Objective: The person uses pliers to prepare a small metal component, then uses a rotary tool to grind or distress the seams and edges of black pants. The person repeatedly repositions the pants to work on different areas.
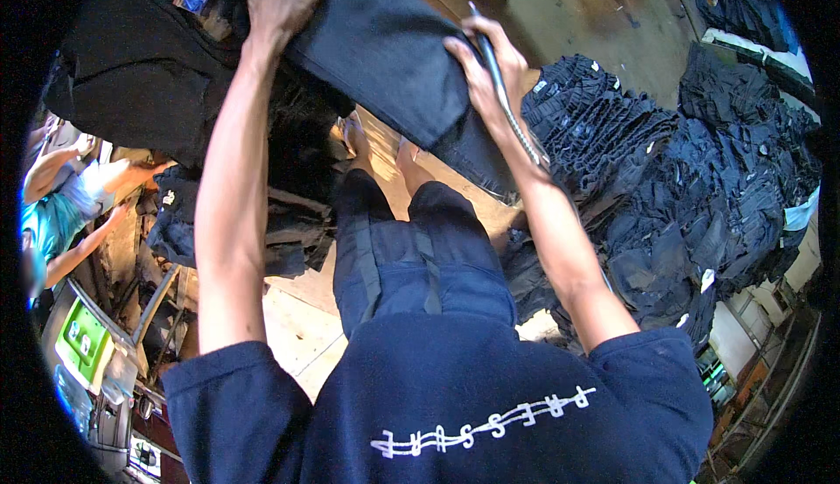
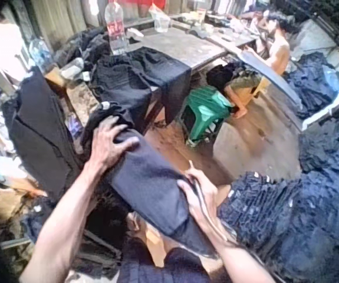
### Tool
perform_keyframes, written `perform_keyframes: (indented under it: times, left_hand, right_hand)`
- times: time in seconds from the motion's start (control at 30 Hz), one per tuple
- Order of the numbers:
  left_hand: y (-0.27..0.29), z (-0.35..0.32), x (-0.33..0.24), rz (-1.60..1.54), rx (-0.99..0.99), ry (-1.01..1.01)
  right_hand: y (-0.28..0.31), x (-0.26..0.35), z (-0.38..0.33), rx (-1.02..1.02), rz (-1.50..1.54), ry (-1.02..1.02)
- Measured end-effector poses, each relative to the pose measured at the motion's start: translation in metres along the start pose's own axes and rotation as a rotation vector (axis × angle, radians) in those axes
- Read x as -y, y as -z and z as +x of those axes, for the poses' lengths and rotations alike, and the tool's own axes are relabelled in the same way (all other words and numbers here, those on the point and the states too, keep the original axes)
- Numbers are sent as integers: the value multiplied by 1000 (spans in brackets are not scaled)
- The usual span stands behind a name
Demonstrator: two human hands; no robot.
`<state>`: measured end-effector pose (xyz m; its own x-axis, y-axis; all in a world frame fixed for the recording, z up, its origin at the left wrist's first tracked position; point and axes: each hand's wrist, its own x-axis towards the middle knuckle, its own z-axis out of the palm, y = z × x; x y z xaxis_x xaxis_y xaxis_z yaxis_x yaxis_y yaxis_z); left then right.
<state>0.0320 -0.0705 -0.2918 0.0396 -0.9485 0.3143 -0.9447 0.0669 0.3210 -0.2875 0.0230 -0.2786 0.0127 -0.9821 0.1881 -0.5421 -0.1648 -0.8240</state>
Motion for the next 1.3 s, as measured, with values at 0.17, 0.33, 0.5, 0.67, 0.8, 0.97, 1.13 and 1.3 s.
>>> perform_keyframes:
  times: [0.17, 0.33, 0.5, 0.67, 0.8, 0.97, 1.13, 1.3]
  left_hand:
    - [35, 9, -59, 4, -48, 32]
    - [3, -56, -91, 31, 105, -195]
    - [-18, -7, -36, -203, 97, -252]
    - [24, -55, -92, -50, -325, -49]
    - [30, -165, -163, -763, -56, 1000]
    - [37, -187, -158, -1175, 84, 929]
    - [39, -198, -143, -910, 136, 841]
    - [18, -221, -134, -1046, 28, 773]
  right_hand:
    - [7, -5, 2, -20, 65, 2]
    - [39, -7, -42, -2, 157, -337]
    - [17, -17, -18, 34, 152, -106]
    - [8, -17, -4, 54, 296, -241]
    - [9, -17, -10, 37, 296, -231]
    - [7, -18, -14, 12, 305, -214]
    - [13, -7, -19, -148, 56, 145]
    - [20, 8, -61, 72, 211, 425]
